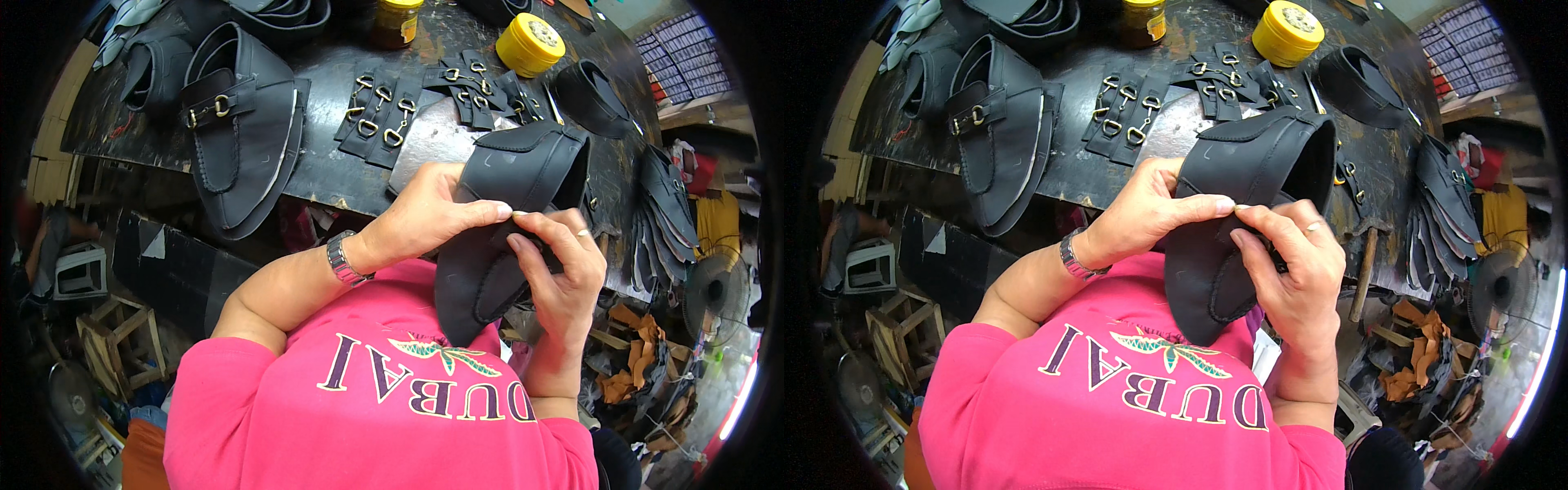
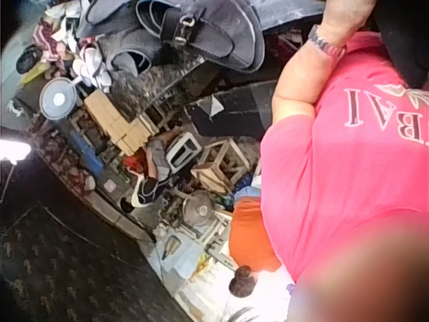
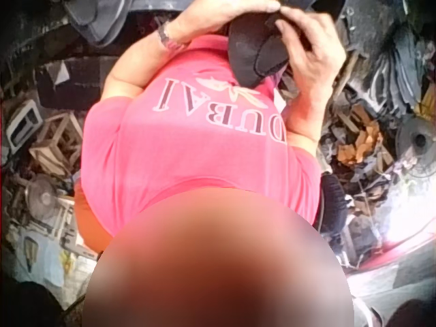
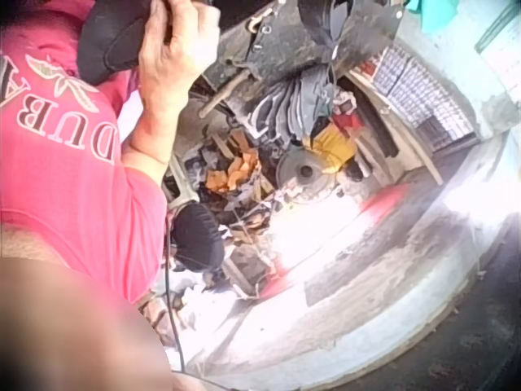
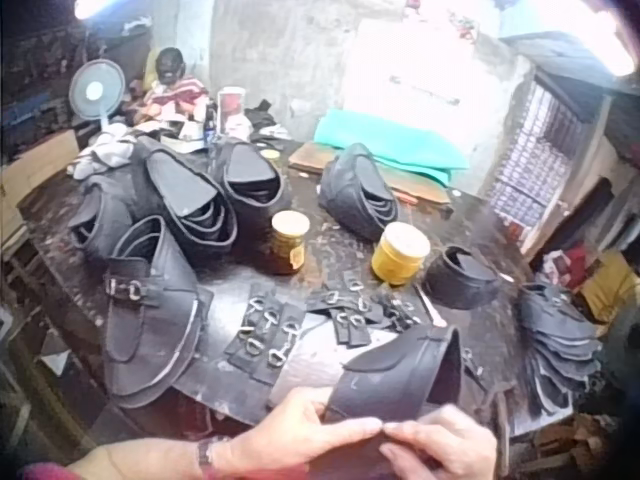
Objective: The person assembles black leather loafers by attaching metal buckle straps to the vamp of each shoe. They repeatedly pick up shoes and straps, align the buckle, and press it into place, then tap the interior with a small wooden mallet to set the strap. The person handles multiple shoes one at a time and places finished pairs on the workbench.
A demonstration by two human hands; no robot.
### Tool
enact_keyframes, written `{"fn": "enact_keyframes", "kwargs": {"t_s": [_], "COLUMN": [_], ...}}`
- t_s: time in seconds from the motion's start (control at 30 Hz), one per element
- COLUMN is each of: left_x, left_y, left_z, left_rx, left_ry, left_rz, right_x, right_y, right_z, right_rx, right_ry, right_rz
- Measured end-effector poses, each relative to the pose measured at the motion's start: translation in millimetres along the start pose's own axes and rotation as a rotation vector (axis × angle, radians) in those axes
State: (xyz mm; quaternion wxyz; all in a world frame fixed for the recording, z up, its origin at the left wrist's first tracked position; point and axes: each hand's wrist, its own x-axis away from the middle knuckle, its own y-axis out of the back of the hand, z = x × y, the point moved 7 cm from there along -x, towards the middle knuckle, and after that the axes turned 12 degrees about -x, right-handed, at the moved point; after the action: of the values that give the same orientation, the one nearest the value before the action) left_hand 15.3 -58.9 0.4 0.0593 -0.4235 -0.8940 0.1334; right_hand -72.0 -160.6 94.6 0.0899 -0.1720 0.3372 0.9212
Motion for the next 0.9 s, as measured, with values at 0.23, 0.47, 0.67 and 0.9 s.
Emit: {"fn": "enact_keyframes", "kwargs": {"t_s": [0.23,0.47,0.67,0.9], "left_x": [-5,-11,-12,-11], "left_y": [4,5,7,8], "left_z": [-1,9,14,17], "left_rx": [0.009,0.171,0.208,0.241], "left_ry": [0.024,0.065,0.082,0.094], "left_rz": [-0.009,0.001,-0.013,-0.014], "right_x": [2,7,11,17], "right_y": [3,3,0,-6], "right_z": [1,-9,-26,-23], "right_rx": [0.018,0.054,-0.194,-0.109], "right_ry": [0.063,0.136,-0.038,0.019], "right_rz": [0.148,0.122,0.021,-0.038]}}
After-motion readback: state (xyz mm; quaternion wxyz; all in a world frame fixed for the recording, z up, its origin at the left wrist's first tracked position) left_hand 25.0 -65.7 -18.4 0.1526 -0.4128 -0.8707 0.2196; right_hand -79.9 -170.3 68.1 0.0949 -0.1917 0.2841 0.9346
